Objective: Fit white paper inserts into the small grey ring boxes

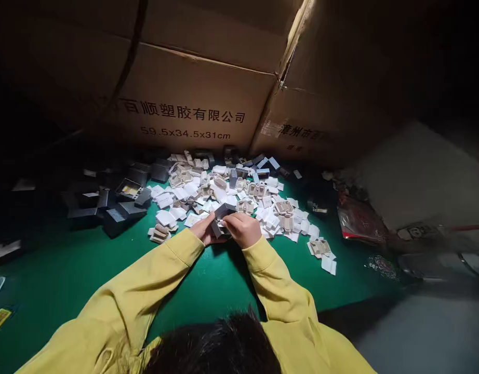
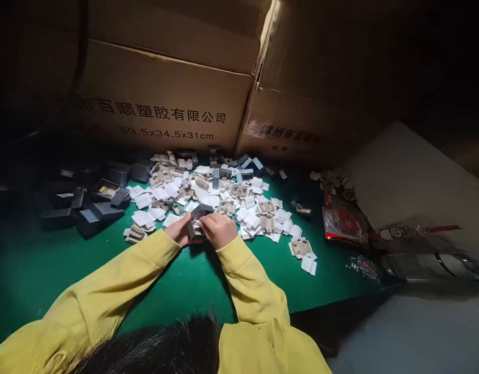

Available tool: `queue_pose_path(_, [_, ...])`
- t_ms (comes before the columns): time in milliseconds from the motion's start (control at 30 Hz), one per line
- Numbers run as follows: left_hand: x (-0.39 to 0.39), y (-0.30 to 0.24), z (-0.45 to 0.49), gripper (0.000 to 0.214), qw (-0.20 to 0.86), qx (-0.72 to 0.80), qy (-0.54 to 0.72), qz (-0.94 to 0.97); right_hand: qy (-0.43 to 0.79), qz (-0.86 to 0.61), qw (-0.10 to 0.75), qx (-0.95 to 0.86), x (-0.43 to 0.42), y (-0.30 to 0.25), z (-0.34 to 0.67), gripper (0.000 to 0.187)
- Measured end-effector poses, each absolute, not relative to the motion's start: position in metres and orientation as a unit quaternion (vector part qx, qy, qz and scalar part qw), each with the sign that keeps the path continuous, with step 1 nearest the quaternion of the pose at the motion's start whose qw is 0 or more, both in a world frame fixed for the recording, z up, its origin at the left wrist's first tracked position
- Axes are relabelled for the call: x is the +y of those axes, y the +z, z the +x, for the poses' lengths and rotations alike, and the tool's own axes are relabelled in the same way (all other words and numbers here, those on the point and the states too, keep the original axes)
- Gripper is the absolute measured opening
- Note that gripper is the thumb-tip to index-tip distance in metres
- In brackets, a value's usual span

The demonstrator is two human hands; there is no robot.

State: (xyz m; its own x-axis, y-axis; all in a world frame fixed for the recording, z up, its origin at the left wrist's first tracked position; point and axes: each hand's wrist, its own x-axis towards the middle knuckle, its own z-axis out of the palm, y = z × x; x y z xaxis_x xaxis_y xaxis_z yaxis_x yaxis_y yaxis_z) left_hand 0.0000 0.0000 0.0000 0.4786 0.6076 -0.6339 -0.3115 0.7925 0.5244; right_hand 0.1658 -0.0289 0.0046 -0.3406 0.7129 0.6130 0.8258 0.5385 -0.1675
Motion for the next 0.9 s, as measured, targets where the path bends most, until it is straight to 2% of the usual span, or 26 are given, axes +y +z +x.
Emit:
queue_pose_path(267, [0.000,-0.001,-0.001,0.042,0.849,0.414,0.279,0.174,-0.076,-0.489,0.284,-0.821,-0.032,0.005,0.159,0.022])
queue_pose_path(600, [-0.002,0.003,0.004,0.044,0.839,0.428,0.286,0.178,-0.107,-0.507,0.256,-0.816,-0.033,0.009,0.159,0.031])
queue_pose_path(700, [-0.001,0.004,0.004,0.047,0.843,0.424,0.278,0.180,-0.075,-0.516,0.267,-0.810,-0.034,0.010,0.160,0.033])
queue_pose_path(900, [-0.002,0.008,0.005,0.046,0.836,0.438,0.276,0.184,-0.027,-0.559,0.313,-0.768,-0.037,0.012,0.159,0.026])
